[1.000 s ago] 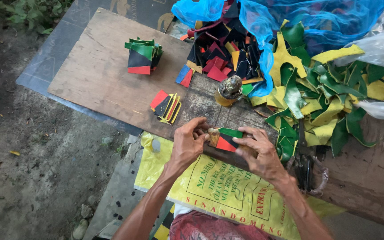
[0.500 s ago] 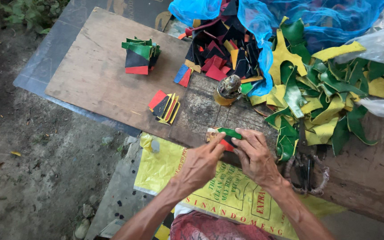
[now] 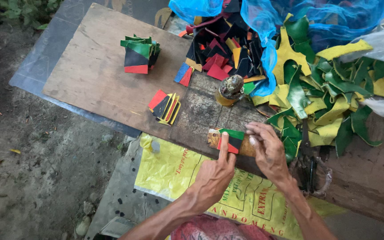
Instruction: The person assembles small triangular craft items by hand, pressing together pieces of colored material. They repeatedly pick up pieces from a pile, align them, and place the finished units into a growing stack on the table.
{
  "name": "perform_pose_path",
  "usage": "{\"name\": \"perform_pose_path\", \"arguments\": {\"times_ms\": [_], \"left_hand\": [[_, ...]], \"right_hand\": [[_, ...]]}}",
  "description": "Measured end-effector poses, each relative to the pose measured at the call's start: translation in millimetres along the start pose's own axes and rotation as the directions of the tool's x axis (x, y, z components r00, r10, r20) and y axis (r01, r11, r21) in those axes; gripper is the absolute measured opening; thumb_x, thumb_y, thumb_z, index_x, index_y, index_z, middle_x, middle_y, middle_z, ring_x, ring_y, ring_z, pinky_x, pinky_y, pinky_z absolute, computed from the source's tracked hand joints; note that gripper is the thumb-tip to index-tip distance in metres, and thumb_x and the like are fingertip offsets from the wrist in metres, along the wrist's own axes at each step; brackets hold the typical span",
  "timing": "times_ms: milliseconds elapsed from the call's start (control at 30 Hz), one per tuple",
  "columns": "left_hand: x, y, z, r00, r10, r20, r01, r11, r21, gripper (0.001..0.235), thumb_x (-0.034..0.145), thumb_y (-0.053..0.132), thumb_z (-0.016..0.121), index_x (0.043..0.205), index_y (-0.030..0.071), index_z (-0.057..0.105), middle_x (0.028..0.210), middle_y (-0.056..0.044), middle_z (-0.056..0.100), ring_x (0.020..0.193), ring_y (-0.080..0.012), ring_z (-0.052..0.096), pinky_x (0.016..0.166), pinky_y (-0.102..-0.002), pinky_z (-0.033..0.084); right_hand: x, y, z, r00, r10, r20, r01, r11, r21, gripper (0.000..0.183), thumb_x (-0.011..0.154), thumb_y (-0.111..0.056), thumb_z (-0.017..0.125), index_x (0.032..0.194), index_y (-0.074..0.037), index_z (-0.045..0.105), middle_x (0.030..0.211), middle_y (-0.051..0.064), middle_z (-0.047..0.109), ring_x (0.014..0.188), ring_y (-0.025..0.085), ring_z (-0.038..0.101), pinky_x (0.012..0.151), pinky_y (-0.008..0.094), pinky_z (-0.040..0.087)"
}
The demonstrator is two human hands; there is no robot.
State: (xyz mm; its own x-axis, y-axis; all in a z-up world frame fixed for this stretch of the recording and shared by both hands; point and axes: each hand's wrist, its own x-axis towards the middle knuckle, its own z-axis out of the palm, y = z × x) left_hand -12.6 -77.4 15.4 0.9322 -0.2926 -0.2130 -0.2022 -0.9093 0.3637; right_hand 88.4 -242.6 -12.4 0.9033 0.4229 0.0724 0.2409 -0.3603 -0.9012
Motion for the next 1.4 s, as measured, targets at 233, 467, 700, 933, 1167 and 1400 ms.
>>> {"name": "perform_pose_path", "arguments": {"times_ms": [233, 467, 700, 933, 1167, 1400], "left_hand": [[-1.6, -19.2, 16.7, 0.933, -0.135, -0.333, -0.008, 0.918, -0.396, 0.018, 0.094, 0.007, 0.072, 0.109, 0.002, 0.063, 0.157, -0.031, 0.040, 0.075, -0.0326, 0.070, 0.064, -0.039, 0.058], [-14.8, -39.1, -2.3, 0.631, -0.395, -0.668, -0.136, 0.791, -0.596, 0.045, 0.084, 0.009, 0.082, 0.124, 0.001, 0.064, 0.116, -0.017, 0.070, 0.089, -0.0261, 0.069, 0.075, -0.036, 0.057], [3.2, -90.3, -29.4, 0.517, -0.468, -0.717, -0.230, 0.731, -0.643, 0.013, 0.092, 0.000, 0.068, 0.102, 0.005, 0.073, 0.079, -0.003, 0.077, 0.072, -0.0127, 0.074, 0.064, -0.027, 0.056], [27.8, -291.9, -101.4, 0.454, -0.664, -0.594, -0.160, 0.595, -0.788, 0.022, 0.085, -0.002, 0.078, 0.107, -0.002, 0.073, 0.091, -0.007, 0.075, 0.082, -0.0121, 0.069, 0.074, -0.027, 0.059], [24.3, -351.3, -104.4, 0.479, -0.640, -0.601, -0.188, 0.593, -0.783, 0.025, 0.084, 0.005, 0.078, 0.109, 0.001, 0.074, 0.088, -0.002, 0.074, 0.079, -0.0087, 0.068, 0.071, -0.024, 0.058], [41.4, -346.8, -84.2, 0.455, -0.714, -0.532, -0.084, 0.560, -0.824, 0.025, 0.082, 0.007, 0.085, 0.104, -0.001, 0.078, 0.085, -0.009, 0.075, 0.073, -0.0119, 0.065, 0.066, -0.027, 0.054]], "right_hand": [[3.4, -8.8, 4.1, 0.975, -0.221, 0.037, 0.222, 0.933, -0.284, 0.051, 0.065, -0.004, 0.088, 0.113, 0.000, 0.070, 0.121, 0.017, 0.063, 0.114, 0.035, 0.063, 0.096, 0.042, 0.053], [-0.8, -0.5, 8.7, 0.993, 0.116, -0.010, -0.116, 0.981, -0.153, 0.030, 0.084, -0.006, 0.082, 0.110, -0.006, 0.068, 0.102, 0.007, 0.073, 0.096, 0.018, 0.073, 0.087, 0.031, 0.058], [2.9, -0.4, 24.5, 0.999, 0.034, 0.006, -0.035, 0.982, 0.188, 0.061, 0.082, -0.004, 0.077, 0.138, -0.004, 0.052, 0.106, 0.010, 0.073, 0.096, 0.016, 0.070, 0.087, 0.029, 0.055], [-8.9, 8.1, 42.2, 0.980, -0.091, -0.176, 0.071, 0.990, -0.118, 0.038, 0.086, -0.001, 0.073, 0.123, -0.003, 0.065, 0.111, 0.010, 0.072, 0.094, 0.016, 0.069, 0.085, 0.029, 0.056], [-7.1, 20.4, 46.6, 0.971, -0.111, -0.210, 0.102, 0.993, -0.052, 0.036, 0.086, 0.002, 0.071, 0.121, -0.001, 0.066, 0.112, 0.011, 0.071, 0.097, 0.015, 0.068, 0.087, 0.027, 0.055], [-5.1, 17.4, 50.5, 0.965, -0.121, -0.231, 0.094, 0.987, -0.127, 0.034, 0.085, 0.004, 0.073, 0.119, 0.000, 0.068, 0.108, 0.012, 0.072, 0.097, 0.016, 0.070, 0.087, 0.026, 0.054]]}}
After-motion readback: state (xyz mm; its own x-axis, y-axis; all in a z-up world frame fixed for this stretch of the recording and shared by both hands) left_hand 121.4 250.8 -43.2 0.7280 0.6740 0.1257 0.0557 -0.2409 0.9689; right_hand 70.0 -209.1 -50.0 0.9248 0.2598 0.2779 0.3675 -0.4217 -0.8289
